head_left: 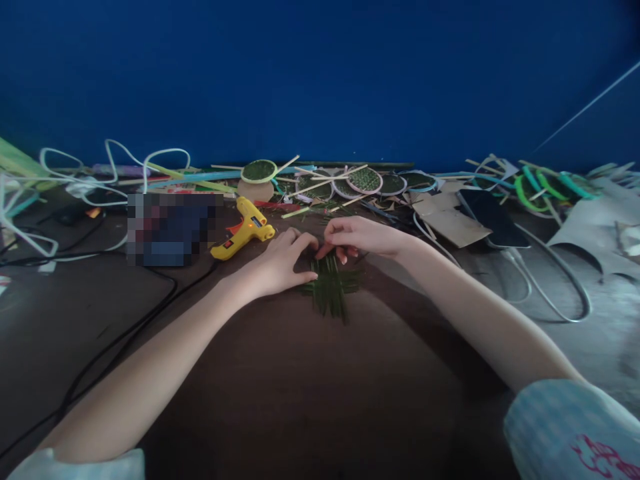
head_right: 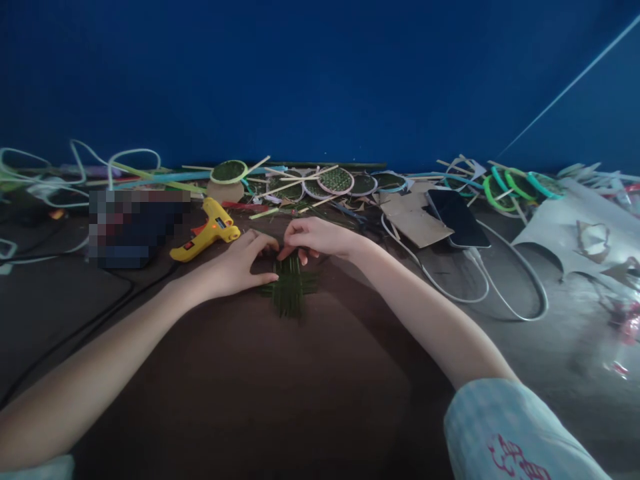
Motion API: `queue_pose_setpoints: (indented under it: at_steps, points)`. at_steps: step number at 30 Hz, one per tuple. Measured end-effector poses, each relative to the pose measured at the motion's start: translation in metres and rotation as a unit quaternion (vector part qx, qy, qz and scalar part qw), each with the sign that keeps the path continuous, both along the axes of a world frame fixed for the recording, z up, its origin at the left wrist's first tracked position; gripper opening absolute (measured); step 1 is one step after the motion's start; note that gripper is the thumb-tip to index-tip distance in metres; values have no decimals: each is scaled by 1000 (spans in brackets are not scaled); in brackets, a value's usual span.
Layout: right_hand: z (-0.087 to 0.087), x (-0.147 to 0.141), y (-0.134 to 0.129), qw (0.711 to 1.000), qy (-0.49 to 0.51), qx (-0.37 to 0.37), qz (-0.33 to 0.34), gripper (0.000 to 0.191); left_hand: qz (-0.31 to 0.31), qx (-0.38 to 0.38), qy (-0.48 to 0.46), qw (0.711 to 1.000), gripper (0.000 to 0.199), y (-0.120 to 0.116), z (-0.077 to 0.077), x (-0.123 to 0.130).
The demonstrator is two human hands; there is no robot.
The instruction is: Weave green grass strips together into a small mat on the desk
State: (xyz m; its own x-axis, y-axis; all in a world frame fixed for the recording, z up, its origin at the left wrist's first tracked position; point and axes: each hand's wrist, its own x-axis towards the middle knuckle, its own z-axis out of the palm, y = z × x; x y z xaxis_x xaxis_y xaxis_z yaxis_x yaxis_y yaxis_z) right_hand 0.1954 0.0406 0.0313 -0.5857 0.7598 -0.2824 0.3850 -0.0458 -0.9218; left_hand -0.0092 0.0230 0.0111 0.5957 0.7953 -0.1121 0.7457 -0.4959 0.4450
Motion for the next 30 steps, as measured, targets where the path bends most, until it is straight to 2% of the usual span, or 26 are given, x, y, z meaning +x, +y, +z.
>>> queue_pose_setpoints:
  at_steps: [10,14,20,30]
  points:
    - [1,-1,0,1000,-12,9,-19,9,14,9,9,1000,41,-1,1,3]
    - [4,-3,-3,998,-42,36,-31,8,14,15,20,1000,41,0,1,3]
    - [4,-5,-3,997,-40,52,-31,7,11,24,9,1000,45,2,-2,2]
    - [4,-6,-4,996,-58,73,-16,7,8,20,24,999,41,0,3,3]
